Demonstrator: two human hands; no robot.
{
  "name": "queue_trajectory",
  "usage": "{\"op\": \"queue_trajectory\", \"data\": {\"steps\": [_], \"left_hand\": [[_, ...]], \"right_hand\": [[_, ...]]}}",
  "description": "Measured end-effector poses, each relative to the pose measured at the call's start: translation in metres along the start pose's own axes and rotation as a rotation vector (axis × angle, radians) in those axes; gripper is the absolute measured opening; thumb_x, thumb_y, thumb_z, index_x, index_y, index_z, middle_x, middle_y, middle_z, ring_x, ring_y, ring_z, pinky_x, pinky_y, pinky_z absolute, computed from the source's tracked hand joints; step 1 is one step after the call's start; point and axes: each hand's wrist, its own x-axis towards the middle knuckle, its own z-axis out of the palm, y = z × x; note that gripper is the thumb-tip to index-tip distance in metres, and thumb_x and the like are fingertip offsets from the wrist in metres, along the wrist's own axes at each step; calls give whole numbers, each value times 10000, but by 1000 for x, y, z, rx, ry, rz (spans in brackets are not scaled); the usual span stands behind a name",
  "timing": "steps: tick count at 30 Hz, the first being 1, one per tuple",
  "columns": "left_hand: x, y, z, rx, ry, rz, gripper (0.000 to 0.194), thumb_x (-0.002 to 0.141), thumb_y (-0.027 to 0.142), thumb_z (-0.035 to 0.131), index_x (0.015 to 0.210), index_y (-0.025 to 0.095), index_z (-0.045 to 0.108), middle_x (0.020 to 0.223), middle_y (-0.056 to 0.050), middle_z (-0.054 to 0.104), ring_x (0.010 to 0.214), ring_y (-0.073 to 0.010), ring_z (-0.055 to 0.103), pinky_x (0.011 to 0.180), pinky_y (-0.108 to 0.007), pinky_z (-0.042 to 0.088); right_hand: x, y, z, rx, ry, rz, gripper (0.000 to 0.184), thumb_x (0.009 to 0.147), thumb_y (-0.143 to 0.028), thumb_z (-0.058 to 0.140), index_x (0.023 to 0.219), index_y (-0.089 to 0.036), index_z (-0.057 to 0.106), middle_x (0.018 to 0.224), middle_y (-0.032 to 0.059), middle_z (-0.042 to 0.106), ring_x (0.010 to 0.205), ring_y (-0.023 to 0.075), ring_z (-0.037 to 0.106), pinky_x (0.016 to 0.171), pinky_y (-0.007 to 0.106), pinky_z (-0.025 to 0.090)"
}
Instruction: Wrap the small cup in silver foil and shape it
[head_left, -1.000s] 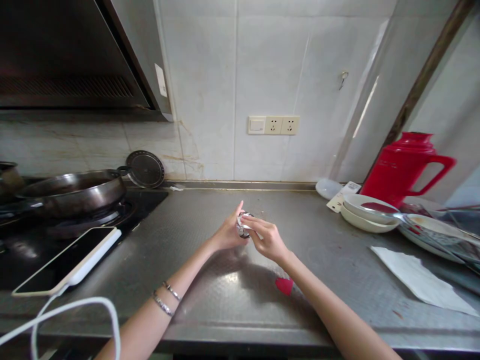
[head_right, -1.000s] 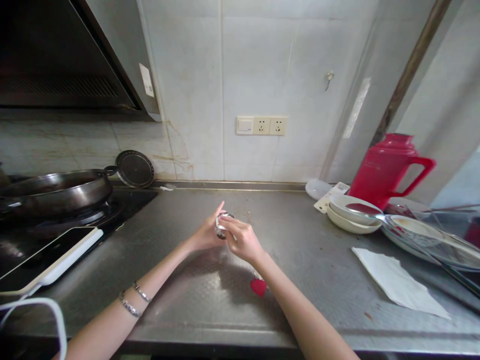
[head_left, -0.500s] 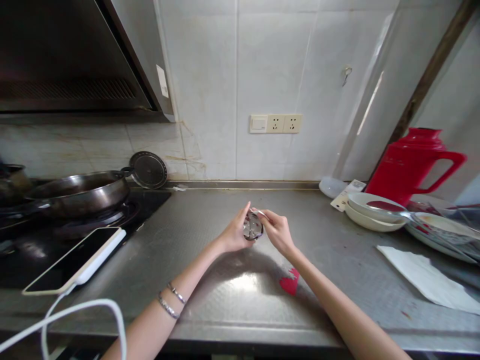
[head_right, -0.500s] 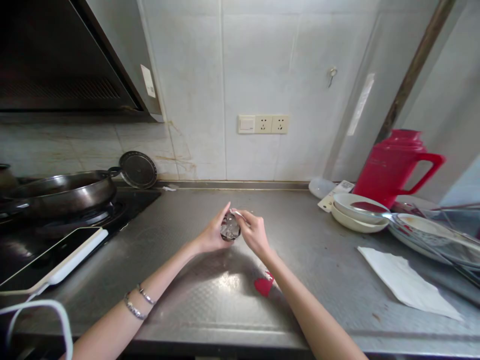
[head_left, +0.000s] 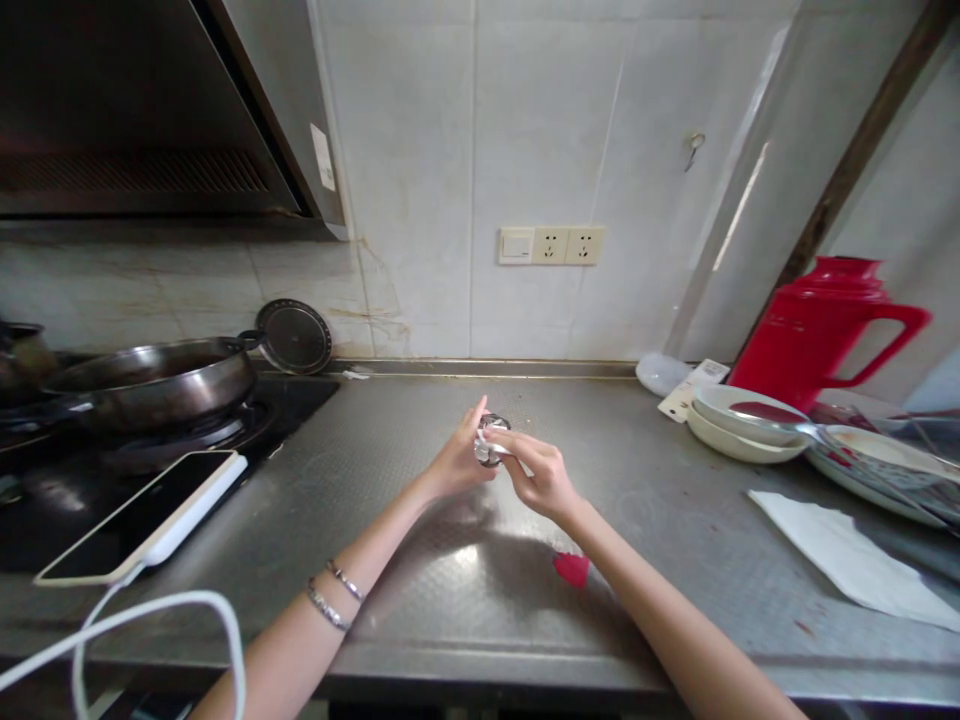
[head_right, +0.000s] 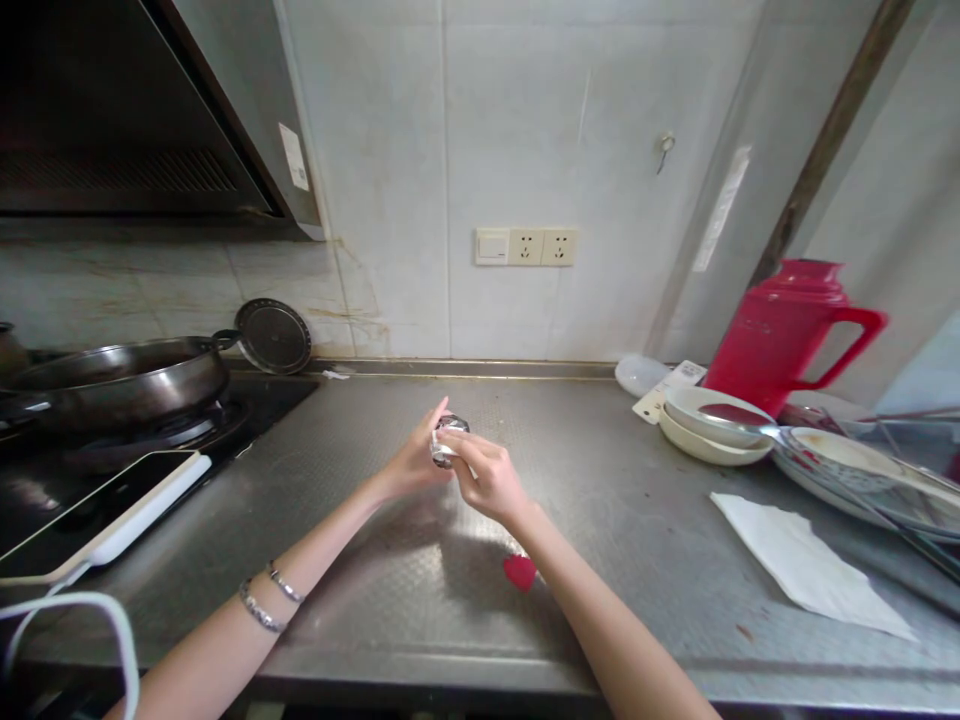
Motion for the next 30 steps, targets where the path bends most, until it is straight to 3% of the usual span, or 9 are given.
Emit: {"op": "queue_trajectory", "data": {"steps": [5, 8, 10, 13, 16, 21, 23, 27, 30], "left_hand": [[0, 14, 3, -14, 11, 2, 898, 567, 155, 760, 1348, 201, 320, 1258, -126, 461, 1168, -284, 491, 997, -449, 426], [-2, 20, 6, -15, -32, -1, 835, 553, 162, 771, 1282, 195, 366, 1223, -113, 485, 1127, -270, 518, 972, -426, 444], [-3, 21, 7, -32, -49, 7, 836, 552, 155, 767, 1278, 185, 355, 1232, -118, 488, 1130, -270, 522, 971, -419, 445], [-3, 20, 7, -32, -58, -3, 787, 559, 152, 760, 1245, 171, 375, 1201, -119, 517, 1088, -264, 549, 938, -409, 463], [-2, 20, 6, -50, -48, -5, 714, 572, 143, 747, 1200, 177, 408, 1167, -111, 549, 1061, -258, 566, 911, -403, 474], [0, 20, 4, -97, 0, 4, 741, 570, 115, 743, 1215, 194, 387, 1216, -115, 546, 1102, -252, 556, 931, -401, 468], [0, 20, 3, -104, 11, -34, 769, 568, 140, 757, 1230, 190, 369, 1219, -129, 544, 1094, -258, 560, 913, -403, 477], [-1, 22, 1, -121, -7, -47, 759, 580, 166, 760, 1236, 197, 381, 1234, -133, 537, 1102, -267, 556, 914, -409, 480], [-2, 25, 4, -105, -23, -20, 783, 559, 156, 771, 1241, 201, 390, 1226, -122, 537, 1087, -263, 564, 923, -406, 476]], "right_hand": [[9, 11, -10, 27, 260, 377, 265, 916, -292, 486, 1038, -212, 707, 1052, 72, 728, 924, 218, 701, 802, 312, 561], [13, 17, -11, 213, 191, 500, 292, 897, -360, 521, 971, -173, 733, 962, 69, 749, 835, 219, 704, 712, 292, 561], [13, 16, -10, 286, 109, 512, 301, 892, -374, 527, 960, -169, 736, 928, 63, 754, 812, 216, 704, 681, 283, 558], [10, 10, -8, 197, 54, 440, 280, 905, -347, 510, 1008, -199, 725, 987, 62, 744, 883, 222, 704, 760, 303, 558], [7, 3, -7, 69, 42, 285, 275, 920, -290, 475, 1068, -231, 700, 1085, 64, 717, 1018, 224, 673, 888, 333, 533], [4, -3, -5, 9, 58, 126, 303, 926, -245, 444, 1127, -247, 671, 1117, 62, 704, 1074, 211, 649, 943, 335, 511], [5, -7, -5, 46, 75, 148, 287, 928, -267, 453, 1073, -234, 697, 1040, 62, 727, 1015, 212, 673, 897, 314, 526], [9, -11, -7, 63, 245, 396, 329, 934, -366, 457, 943, -189, 735, 738, 36, 727, 698, 177, 686, 631, 239, 528], [11, -6, -9, 15, 338, 478, 342, 931, -388, 465, 936, -172, 729, 709, 30, 710, 669, 165, 662, 597, 225, 495]]}}
